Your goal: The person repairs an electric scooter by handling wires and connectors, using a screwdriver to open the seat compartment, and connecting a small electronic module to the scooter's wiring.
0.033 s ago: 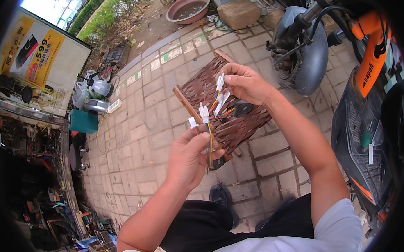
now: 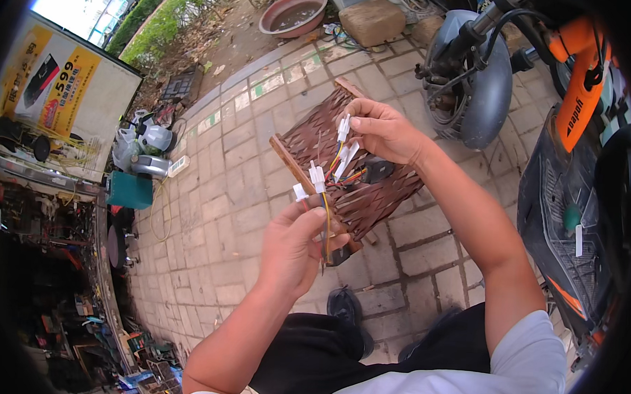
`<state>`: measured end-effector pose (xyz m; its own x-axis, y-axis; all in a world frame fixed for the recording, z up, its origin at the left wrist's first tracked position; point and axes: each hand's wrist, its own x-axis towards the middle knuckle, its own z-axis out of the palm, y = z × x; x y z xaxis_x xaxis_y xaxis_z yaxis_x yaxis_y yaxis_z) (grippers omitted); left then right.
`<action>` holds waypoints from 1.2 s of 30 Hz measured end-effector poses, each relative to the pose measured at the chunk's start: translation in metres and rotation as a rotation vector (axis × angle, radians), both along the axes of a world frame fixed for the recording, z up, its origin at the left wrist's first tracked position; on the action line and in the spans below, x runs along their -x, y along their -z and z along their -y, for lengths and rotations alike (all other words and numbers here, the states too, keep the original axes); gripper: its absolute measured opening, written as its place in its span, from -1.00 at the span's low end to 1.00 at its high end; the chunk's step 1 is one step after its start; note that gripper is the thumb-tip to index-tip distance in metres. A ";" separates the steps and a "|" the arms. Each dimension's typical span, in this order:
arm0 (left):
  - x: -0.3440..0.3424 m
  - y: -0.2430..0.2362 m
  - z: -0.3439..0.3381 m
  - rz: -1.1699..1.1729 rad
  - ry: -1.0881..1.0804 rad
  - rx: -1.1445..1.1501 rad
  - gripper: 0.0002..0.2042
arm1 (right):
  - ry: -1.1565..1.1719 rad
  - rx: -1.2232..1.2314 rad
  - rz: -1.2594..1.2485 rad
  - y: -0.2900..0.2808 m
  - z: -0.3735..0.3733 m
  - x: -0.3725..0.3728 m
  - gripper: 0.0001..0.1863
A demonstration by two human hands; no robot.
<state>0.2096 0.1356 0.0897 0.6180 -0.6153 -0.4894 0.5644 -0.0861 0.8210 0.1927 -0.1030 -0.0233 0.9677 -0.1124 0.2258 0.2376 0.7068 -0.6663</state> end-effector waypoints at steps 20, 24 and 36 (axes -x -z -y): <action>-0.004 -0.001 -0.012 -0.034 -0.020 0.033 -0.89 | 0.007 0.019 -0.013 0.002 -0.001 -0.005 -0.90; -0.004 -0.002 -0.013 -0.023 0.006 0.019 -0.89 | 0.001 0.024 -0.013 0.002 -0.001 -0.004 -0.87; 0.000 -0.005 -0.015 -0.038 -0.034 0.017 -0.87 | 0.007 0.038 -0.015 0.002 -0.002 -0.003 -0.84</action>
<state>0.2097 0.1502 0.0946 0.6195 -0.6030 -0.5026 0.5979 -0.0523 0.7998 0.1960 -0.1007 -0.0255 0.9702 -0.1107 0.2155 0.2322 0.6791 -0.6963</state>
